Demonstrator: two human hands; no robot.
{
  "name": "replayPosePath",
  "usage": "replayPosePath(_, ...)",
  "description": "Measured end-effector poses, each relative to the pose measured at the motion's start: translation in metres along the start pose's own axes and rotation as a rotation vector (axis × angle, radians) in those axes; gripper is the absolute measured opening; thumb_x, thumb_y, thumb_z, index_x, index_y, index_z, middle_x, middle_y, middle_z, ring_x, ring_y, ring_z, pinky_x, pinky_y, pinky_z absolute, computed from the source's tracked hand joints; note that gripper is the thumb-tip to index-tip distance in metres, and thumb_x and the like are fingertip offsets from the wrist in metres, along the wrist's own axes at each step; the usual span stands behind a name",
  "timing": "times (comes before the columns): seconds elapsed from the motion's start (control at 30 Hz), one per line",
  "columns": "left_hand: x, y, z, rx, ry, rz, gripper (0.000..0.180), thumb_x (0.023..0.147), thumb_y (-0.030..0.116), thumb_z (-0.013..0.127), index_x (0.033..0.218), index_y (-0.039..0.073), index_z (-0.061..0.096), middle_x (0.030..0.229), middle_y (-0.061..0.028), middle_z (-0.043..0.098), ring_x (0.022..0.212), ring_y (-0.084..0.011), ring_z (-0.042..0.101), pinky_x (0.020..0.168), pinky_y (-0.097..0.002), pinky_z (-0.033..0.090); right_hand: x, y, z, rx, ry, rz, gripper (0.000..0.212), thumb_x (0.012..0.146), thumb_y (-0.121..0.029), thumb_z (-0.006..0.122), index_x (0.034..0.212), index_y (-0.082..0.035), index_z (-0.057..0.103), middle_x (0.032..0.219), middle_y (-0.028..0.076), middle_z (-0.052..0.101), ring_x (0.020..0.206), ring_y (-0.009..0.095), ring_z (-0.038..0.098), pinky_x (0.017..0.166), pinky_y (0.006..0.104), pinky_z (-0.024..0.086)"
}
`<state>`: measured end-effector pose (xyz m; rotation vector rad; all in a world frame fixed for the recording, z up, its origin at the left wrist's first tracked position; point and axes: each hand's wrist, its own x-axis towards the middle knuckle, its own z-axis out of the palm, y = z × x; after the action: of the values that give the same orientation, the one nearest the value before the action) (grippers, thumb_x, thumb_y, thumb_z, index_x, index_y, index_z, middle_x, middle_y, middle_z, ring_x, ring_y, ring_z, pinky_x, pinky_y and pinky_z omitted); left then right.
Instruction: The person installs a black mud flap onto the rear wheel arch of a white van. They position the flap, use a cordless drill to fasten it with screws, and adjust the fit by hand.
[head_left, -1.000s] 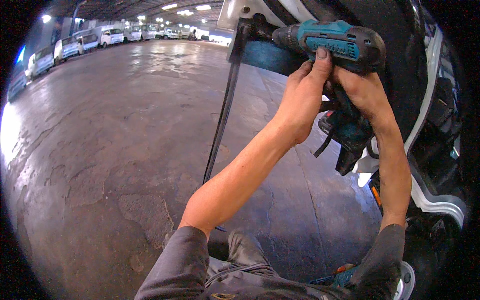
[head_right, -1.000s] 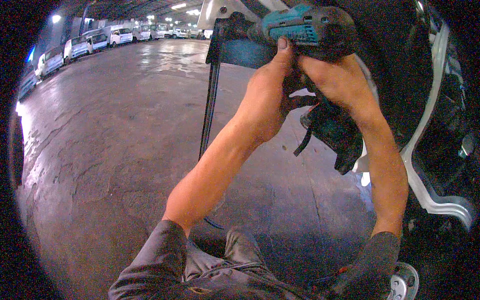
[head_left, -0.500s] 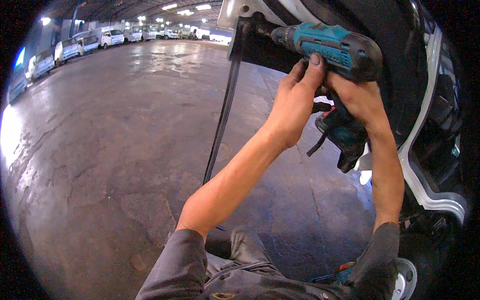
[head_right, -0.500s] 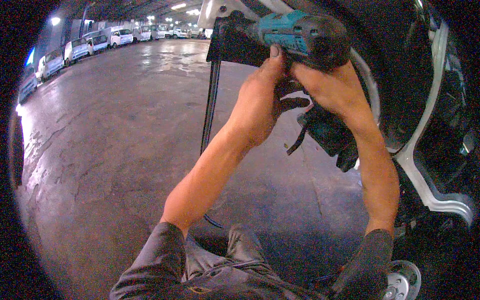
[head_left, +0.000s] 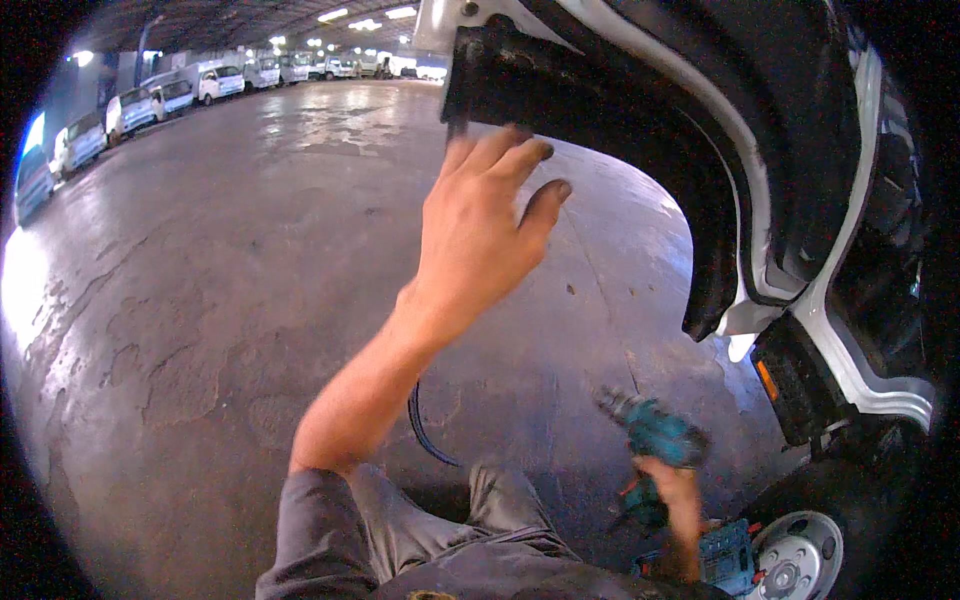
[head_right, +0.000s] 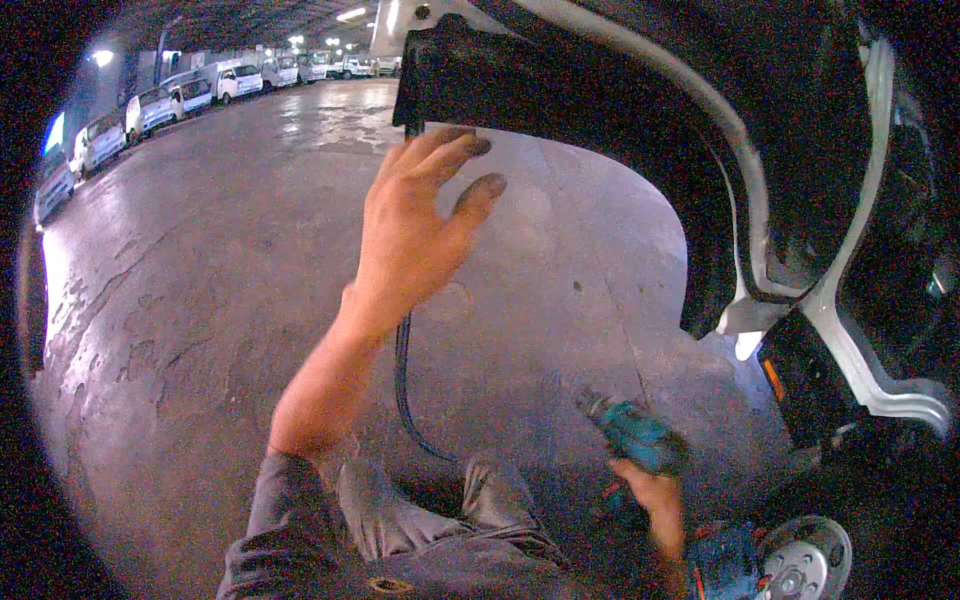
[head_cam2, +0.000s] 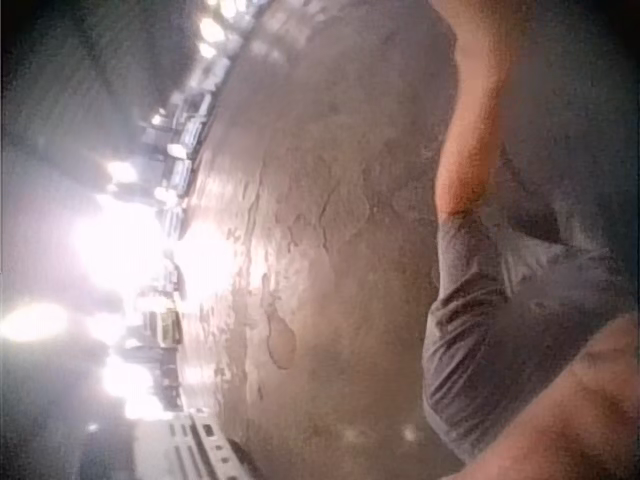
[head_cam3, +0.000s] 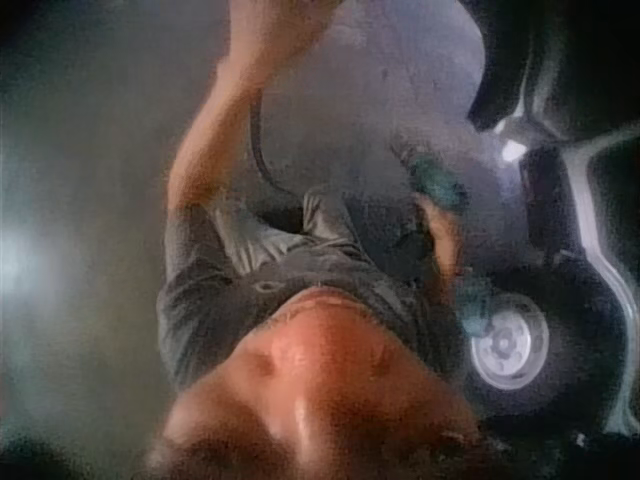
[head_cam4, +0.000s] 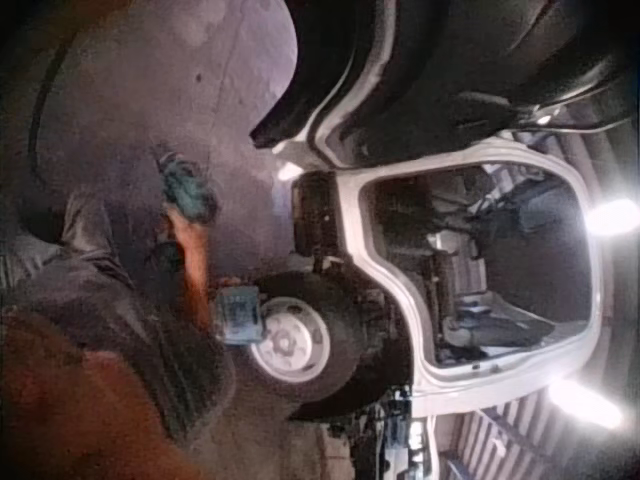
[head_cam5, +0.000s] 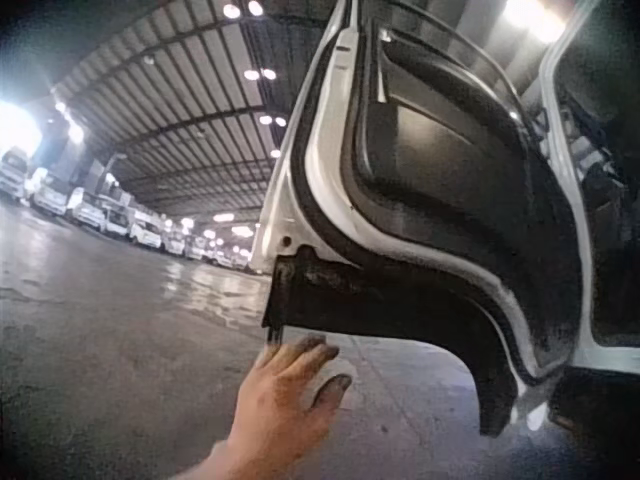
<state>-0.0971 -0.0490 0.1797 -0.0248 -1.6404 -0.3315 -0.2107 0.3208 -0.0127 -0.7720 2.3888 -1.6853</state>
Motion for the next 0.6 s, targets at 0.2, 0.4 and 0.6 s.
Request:
replayPosePath(0.2, 0.063, -0.012, 0.026, 0.840, -0.126, 0.295, 0.031, 0.081, 0.028, 0.065, 0.100, 0.004, 0.073, 0.144, -0.0161, 0.049, 0.134, -0.0380, 0.039, 0.108, -0.0585, 0.030, -0.008, 0.235, 0.037, -0.257, 0.050, 0.138, 0.045, 0.069, -0.001, 0.074, 0.111, -0.004, 0.060, 0.076, 0.005, 0.065, 0.058, 0.016, 0.062, 0.053, 0.0323, 0.051)
replayPosePath(0.4, 0.062, -0.026, 0.026, 1.077, -0.245, 0.328, 0.037, 0.083, 0.033, 0.063, 0.105, 0.005, 0.073, 0.148, -0.0153, 0.046, 0.141, -0.0380, 0.033, 0.110, -0.0663, 0.021, -0.065, 0.333, 0.046, -0.826, -0.129, 0.515, 0.082, 0.068, -0.024, 0.082, 0.142, -0.017, 0.048, 0.107, 0.017, 0.071, 0.102, 0.037, 0.067, 0.085, 0.0465, 0.052)
replayPosePath(0.6, 0.050, -0.017, 0.024, 1.104, -0.342, 0.300, 0.040, 0.081, 0.037, 0.066, 0.109, 0.008, 0.071, 0.146, -0.0167, 0.047, 0.141, -0.0381, 0.033, 0.111, -0.0669, 0.020, -0.100, 0.372, 0.063, -0.948, -0.076, 0.572, 0.094, 0.071, -0.028, 0.081, 0.152, -0.023, 0.033, 0.105, 0.020, 0.066, 0.093, 0.038, 0.067, 0.080, 0.0460, 0.054)
